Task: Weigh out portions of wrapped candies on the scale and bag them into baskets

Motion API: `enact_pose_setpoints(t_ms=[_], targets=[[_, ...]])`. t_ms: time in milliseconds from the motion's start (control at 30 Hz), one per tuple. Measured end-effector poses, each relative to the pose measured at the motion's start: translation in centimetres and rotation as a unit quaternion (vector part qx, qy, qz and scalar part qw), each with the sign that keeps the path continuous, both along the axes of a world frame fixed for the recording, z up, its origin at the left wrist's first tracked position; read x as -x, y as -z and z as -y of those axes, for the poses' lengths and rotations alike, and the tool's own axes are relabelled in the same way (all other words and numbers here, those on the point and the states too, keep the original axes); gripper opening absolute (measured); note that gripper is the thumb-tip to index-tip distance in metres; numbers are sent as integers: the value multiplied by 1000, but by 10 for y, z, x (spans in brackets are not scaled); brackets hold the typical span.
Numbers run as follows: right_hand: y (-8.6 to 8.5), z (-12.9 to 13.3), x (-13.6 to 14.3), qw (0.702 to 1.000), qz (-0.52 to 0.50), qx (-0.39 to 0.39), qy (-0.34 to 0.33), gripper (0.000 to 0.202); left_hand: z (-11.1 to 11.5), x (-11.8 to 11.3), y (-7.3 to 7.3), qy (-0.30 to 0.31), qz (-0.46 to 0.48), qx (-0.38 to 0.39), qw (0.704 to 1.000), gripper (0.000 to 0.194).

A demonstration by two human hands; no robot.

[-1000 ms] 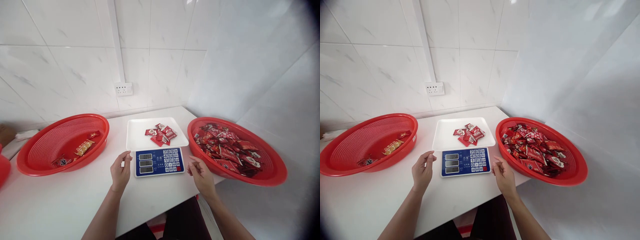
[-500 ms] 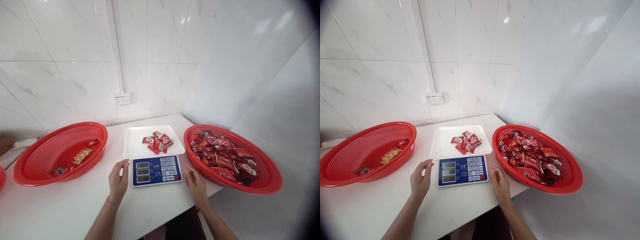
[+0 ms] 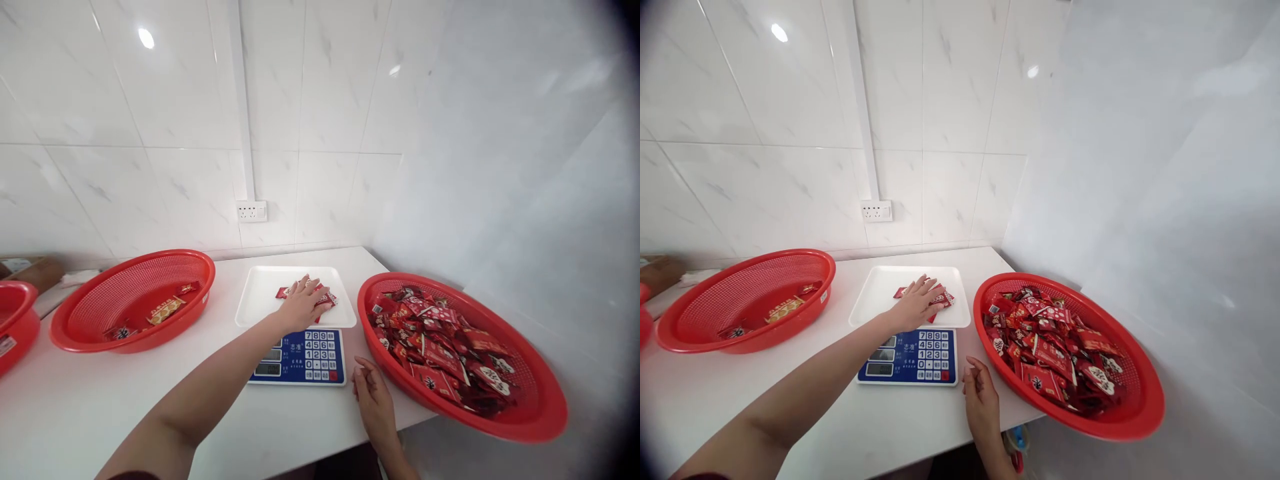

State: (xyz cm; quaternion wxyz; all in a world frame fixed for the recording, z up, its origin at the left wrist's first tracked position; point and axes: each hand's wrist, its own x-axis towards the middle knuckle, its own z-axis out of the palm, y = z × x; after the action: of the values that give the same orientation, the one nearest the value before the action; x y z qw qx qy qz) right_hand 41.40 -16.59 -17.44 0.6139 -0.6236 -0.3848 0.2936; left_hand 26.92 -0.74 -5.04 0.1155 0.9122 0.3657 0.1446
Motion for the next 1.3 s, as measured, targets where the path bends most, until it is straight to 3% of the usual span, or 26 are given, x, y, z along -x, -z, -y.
enact_pose_setpoints(t_ms=[100, 233, 400, 600, 733, 867, 1067, 1300], targets=[[4, 2, -3, 1000, -9, -7, -11, 46, -17, -17, 0, 7, -43, 22, 999, 51], [7, 3, -6, 999, -16, -7, -32, 46, -25, -12, 0, 4, -81, 37, 996, 55], [8, 5, -7, 998, -20, -3, -52, 46, -28, 11, -3, -49, -79, 37, 995, 56], [9, 9, -9, 996, -31, 9, -77, 44, -23, 33, -10, -115, -13, 15, 993, 62], [7, 13, -10, 996, -28, 14, -87, 43, -11, 61, -16, -169, 57, -28, 984, 58], [5, 14, -11, 995, -17, 14, -96, 43, 14, 98, -13, -259, 120, -68, 956, 56], [3, 15, -11, 996, -17, 30, -87, 50, 68, 148, 17, -370, 142, -113, 911, 51], [5, 13, -10, 997, -7, 9, -70, 49, 109, 190, 78, -358, 80, -124, 922, 50]])
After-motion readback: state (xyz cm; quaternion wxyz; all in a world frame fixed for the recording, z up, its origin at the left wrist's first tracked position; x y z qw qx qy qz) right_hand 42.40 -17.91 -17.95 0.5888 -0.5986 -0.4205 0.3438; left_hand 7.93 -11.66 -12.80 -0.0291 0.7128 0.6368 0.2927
